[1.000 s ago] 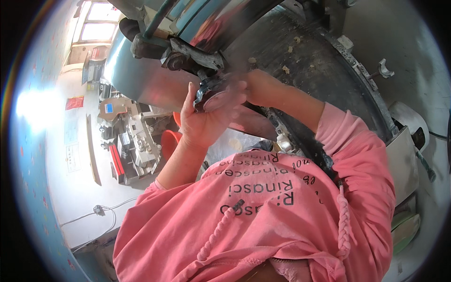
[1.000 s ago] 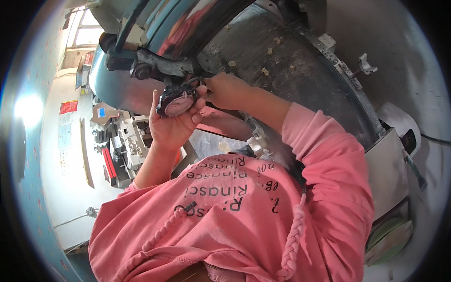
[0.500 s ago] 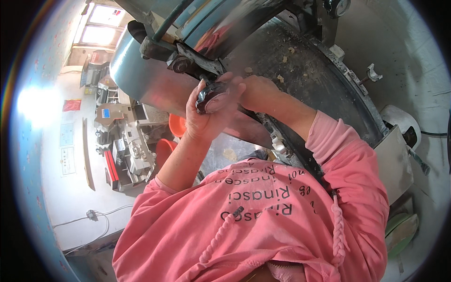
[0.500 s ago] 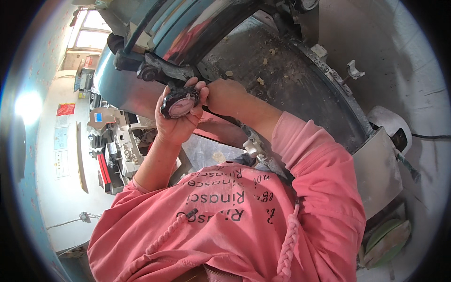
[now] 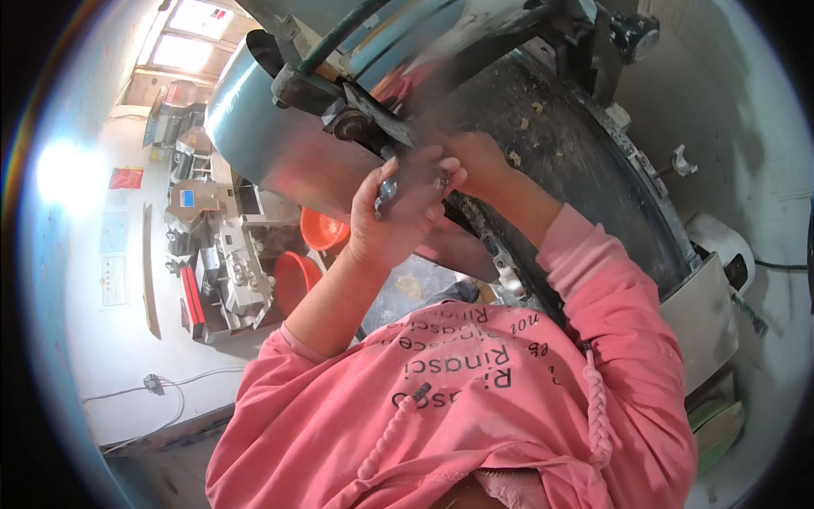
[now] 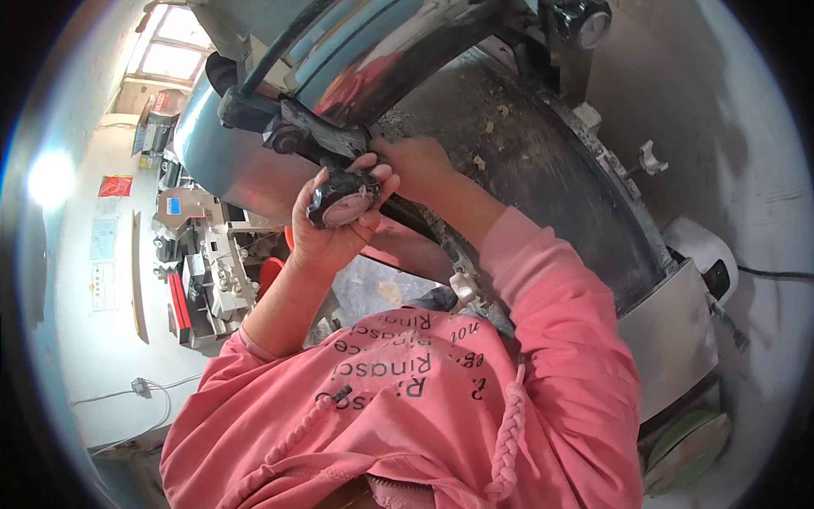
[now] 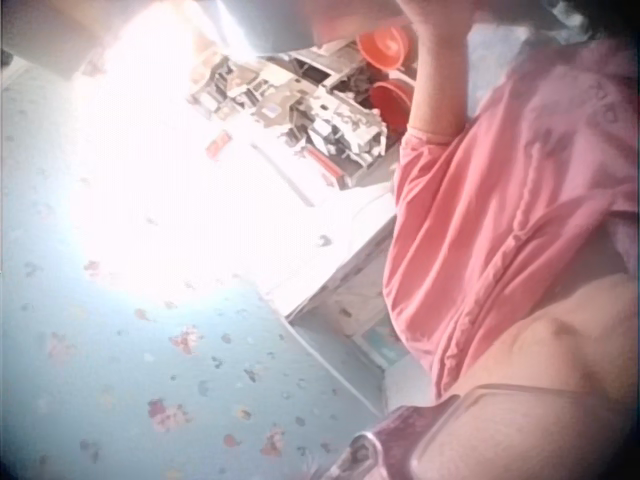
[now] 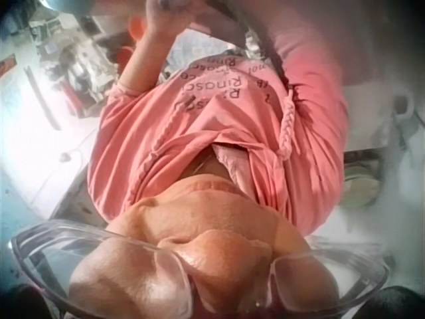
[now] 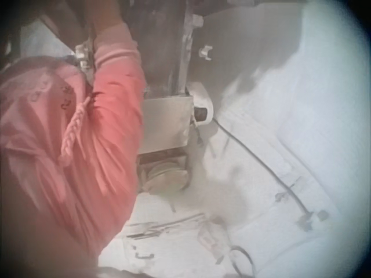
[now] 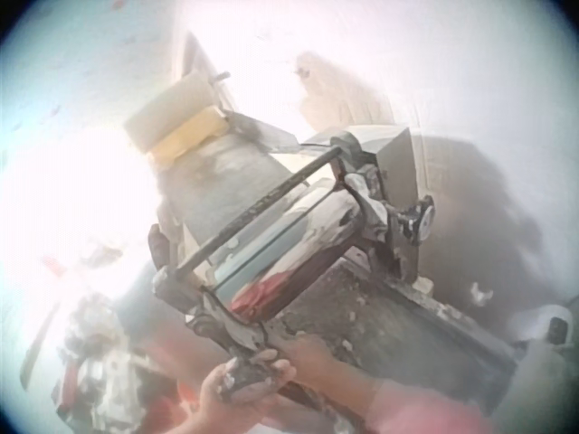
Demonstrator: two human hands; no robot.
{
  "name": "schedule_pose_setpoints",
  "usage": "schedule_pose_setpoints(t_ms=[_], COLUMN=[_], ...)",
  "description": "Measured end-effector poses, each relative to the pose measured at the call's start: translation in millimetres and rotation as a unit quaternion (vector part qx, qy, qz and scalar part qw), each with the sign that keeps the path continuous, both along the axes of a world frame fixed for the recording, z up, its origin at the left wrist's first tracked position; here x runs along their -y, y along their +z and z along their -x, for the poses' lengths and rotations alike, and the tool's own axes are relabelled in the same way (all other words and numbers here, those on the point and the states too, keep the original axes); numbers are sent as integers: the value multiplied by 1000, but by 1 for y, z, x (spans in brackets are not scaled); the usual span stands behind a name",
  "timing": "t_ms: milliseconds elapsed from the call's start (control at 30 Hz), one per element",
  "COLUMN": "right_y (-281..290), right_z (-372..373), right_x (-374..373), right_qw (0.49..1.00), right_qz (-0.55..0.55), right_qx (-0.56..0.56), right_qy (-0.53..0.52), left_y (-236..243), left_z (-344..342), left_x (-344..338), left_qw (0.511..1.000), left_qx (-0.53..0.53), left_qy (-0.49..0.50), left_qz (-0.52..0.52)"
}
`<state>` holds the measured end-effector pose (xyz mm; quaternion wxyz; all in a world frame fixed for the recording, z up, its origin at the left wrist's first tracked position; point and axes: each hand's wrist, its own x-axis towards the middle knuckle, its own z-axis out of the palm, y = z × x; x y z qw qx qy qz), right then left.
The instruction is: The person uses a wrench to loosen and remove bolts from a large metal machine, then detaches a metal tray. They wipe the tray and reattach it, then tighten the bolts back into place.
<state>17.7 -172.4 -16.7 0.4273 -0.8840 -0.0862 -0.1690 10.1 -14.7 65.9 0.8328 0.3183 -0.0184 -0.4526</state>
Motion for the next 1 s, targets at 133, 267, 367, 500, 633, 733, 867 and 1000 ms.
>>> schedule_pose_setpoints(t_ms=[133, 267, 367, 500, 633, 733, 867, 1000], right_y=[-2, -2, -3, -3, -7, -11, -11, 0], right_z=[3, 9, 13, 16, 19, 21, 27, 44], right_x=[5, 2, -2, -1, -2, -6, -6, 5], right_qw=[985, 972, 964, 970, 971, 969, 956, 954], right_qz=[-150, -166, -197, -179, -195, -215, -287, -280], right_qx=[85, 162, 178, 167, 134, 119, 49, -44], right_qy=[29, 40, 28, 16, 21, 1, -44, -98], left_y=[-2, -1, -3, -12, -22, -24, -27, -37], left_z=[-3, 0, 4, 8, 9, 9, 9, 7], left_x=[0, -5, -13, -23, -23, -20, -15, -12], left_qw=[1000, 999, 1000, 999, 997, 993, 985, 983], left_qx=[7, 30, 17, -41, -20, -112, -161, -171], left_qy=[-15, -11, -13, 17, 37, 19, 23, 29], left_qz=[10, -14, -20, -8, -62, -5, 56, 66])
